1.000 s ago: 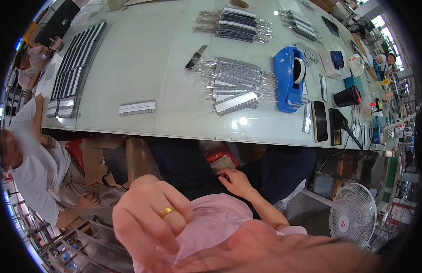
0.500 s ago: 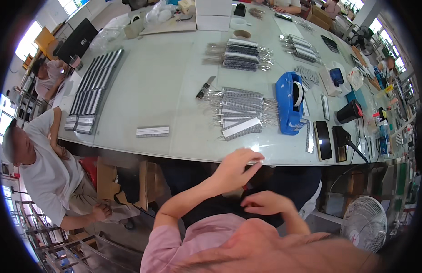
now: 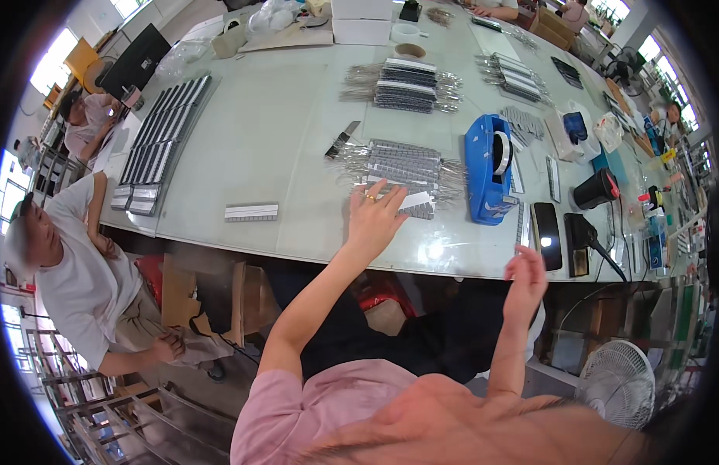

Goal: The person is assembling small metallic strips into plastic component trays at a workbench.

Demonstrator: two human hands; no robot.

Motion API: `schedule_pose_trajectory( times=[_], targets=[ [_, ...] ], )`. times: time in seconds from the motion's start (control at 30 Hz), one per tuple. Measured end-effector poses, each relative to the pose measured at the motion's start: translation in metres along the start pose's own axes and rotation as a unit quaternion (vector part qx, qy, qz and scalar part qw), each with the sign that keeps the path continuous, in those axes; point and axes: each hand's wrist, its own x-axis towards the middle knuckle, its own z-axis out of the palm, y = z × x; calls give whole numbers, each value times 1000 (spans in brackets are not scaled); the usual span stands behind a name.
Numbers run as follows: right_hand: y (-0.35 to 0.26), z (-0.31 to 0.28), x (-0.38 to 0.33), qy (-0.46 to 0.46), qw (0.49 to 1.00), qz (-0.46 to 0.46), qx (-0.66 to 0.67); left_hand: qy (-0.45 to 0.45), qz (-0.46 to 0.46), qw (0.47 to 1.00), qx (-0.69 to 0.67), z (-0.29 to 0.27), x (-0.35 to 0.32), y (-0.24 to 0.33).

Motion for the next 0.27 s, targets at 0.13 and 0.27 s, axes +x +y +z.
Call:
schedule_pose_trajectory(
  times=[0.13, 0.27],
  targets=[
    [19, 2, -14, -52, 997, 45, -23, -10, 21, 1000, -18, -2, -1, -6],
    [34, 0, -22, -107, 991, 81, -13, -31, 42, 998, -23, -10, 6, -9]
  ],
)
